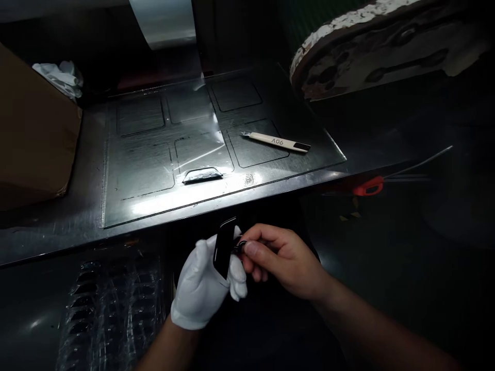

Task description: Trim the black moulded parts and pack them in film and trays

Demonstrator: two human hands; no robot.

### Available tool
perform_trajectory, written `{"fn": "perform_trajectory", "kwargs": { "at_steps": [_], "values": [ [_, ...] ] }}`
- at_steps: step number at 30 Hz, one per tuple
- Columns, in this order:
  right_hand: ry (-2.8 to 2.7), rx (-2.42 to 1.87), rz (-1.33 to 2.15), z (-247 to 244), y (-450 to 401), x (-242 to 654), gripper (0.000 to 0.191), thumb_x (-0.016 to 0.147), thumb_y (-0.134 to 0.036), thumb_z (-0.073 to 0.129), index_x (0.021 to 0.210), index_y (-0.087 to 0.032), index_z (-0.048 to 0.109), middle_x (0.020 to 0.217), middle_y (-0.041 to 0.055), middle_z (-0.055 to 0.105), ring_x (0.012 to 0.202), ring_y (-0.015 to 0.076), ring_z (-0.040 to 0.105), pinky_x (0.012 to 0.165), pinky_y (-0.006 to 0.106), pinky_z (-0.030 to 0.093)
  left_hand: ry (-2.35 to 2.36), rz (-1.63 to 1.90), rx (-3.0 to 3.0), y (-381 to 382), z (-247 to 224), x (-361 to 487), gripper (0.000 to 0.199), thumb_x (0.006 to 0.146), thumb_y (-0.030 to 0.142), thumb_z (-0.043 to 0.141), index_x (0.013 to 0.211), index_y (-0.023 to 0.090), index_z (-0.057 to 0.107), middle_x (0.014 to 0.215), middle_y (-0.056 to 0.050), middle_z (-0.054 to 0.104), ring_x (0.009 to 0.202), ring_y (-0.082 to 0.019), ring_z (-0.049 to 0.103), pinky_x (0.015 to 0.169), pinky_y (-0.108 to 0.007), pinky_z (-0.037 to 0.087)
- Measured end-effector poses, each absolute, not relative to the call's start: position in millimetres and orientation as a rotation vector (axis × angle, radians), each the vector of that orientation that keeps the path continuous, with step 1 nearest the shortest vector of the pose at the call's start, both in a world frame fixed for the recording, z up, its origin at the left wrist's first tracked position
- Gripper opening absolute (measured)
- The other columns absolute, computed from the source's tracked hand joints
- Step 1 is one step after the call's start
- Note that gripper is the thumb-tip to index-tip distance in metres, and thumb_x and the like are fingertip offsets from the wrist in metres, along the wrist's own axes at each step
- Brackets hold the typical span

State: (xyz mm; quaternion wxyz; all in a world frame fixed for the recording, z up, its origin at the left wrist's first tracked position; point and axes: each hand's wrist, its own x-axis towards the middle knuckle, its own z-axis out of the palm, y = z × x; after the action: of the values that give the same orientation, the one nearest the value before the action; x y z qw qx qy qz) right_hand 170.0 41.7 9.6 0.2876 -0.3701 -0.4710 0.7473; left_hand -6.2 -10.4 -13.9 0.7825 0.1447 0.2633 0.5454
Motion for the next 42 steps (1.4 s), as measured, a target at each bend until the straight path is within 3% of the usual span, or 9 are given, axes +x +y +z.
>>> {"fn": "perform_trajectory", "kwargs": {
  "at_steps": [3,7,15,19,23,28,32,39,42],
  "values": [
    [-1.709,-0.847,1.441,17,52,171,0.016,0.098,-0.023,0.069,0.113,-0.020,0.071,0.094,0.0054,0.077,0.080,0.0155,0.074,0.069,0.025,0.062,0.558,1.171,0.237,-12,-14,-14,0.071,0.098,0.070,0.042,0.130,0.012,0.068,0.081,-0.010,0.079,0.065,-0.018,0.075,0.053,-0.021,0.056],
    [-2.183,-0.554,0.904,27,73,176,0.033,0.096,-0.013,0.068,0.128,-0.020,0.067,0.118,0.0106,0.074,0.107,0.0207,0.071,0.092,0.032,0.061,0.554,1.193,0.281,-14,-14,-19,0.058,0.095,0.061,0.059,0.132,0.017,0.067,0.099,-0.012,0.081,0.088,-0.024,0.078,0.073,-0.030,0.063],
    [-2.270,-0.527,1.122,30,78,184,0.033,0.097,-0.012,0.064,0.130,-0.017,0.065,0.121,0.0112,0.072,0.111,0.0192,0.069,0.097,0.031,0.058,0.530,1.204,0.338,-18,-21,-13,0.038,0.096,0.035,0.068,0.133,0.027,0.065,0.098,-0.005,0.081,0.088,-0.019,0.077,0.072,-0.027,0.061],
    [-2.007,-0.889,1.555,26,73,183,0.033,0.098,-0.030,0.067,0.130,-0.021,0.065,0.111,0.0061,0.074,0.094,0.0165,0.071,0.077,0.026,0.060,0.565,1.218,0.305,-17,-22,-8,0.035,0.093,0.036,0.071,0.126,0.026,0.068,0.095,-0.005,0.080,0.084,-0.020,0.076,0.067,-0.027,0.059],
    [-1.781,-1.013,1.899,20,75,180,0.027,0.098,-0.044,0.065,0.104,-0.018,0.071,0.084,0.0014,0.071,0.072,0.0125,0.066,0.059,0.020,0.051,0.769,1.147,0.432,-15,-20,-11,0.040,0.084,0.046,0.079,0.117,0.025,0.072,0.086,-0.003,0.079,0.076,-0.021,0.075,0.065,-0.030,0.060],
    [-2.160,-0.916,1.219,16,67,181,0.016,0.100,-0.029,0.062,0.098,-0.015,0.069,0.080,0.0014,0.066,0.068,0.0112,0.059,0.060,0.023,0.045,1.259,1.010,0.672,-12,-6,-14,0.034,0.079,0.025,0.087,0.112,0.023,0.079,0.101,-0.003,0.081,0.097,-0.022,0.075,0.086,-0.028,0.059],
    [-2.296,-0.835,0.628,14,54,177,0.018,0.102,-0.021,0.054,0.092,-0.013,0.067,0.076,0.0046,0.063,0.066,0.0144,0.053,0.059,0.029,0.042,1.498,1.069,0.692,-12,-5,-5,0.036,0.076,0.032,0.089,0.111,0.026,0.080,0.110,-0.001,0.081,0.104,-0.025,0.074,0.090,-0.030,0.060],
    [-2.162,-0.935,1.391,26,75,187,0.017,0.101,-0.036,0.064,0.097,-0.020,0.068,0.078,-0.0017,0.067,0.066,0.0097,0.062,0.058,0.020,0.047,1.031,1.120,0.445,-11,-15,-4,0.037,0.078,0.035,0.087,0.110,0.020,0.076,0.091,-0.006,0.079,0.080,-0.022,0.075,0.069,-0.029,0.058],
    [-2.372,-0.746,1.155,37,86,183,0.010,0.102,-0.030,0.061,0.104,-0.023,0.068,0.086,0.0006,0.072,0.073,0.0129,0.068,0.066,0.023,0.051,0.966,1.081,0.391,-9,-7,-9,0.035,0.075,0.038,0.089,0.100,0.017,0.076,0.080,-0.009,0.077,0.075,-0.024,0.075,0.062,-0.031,0.055]
  ]
}}
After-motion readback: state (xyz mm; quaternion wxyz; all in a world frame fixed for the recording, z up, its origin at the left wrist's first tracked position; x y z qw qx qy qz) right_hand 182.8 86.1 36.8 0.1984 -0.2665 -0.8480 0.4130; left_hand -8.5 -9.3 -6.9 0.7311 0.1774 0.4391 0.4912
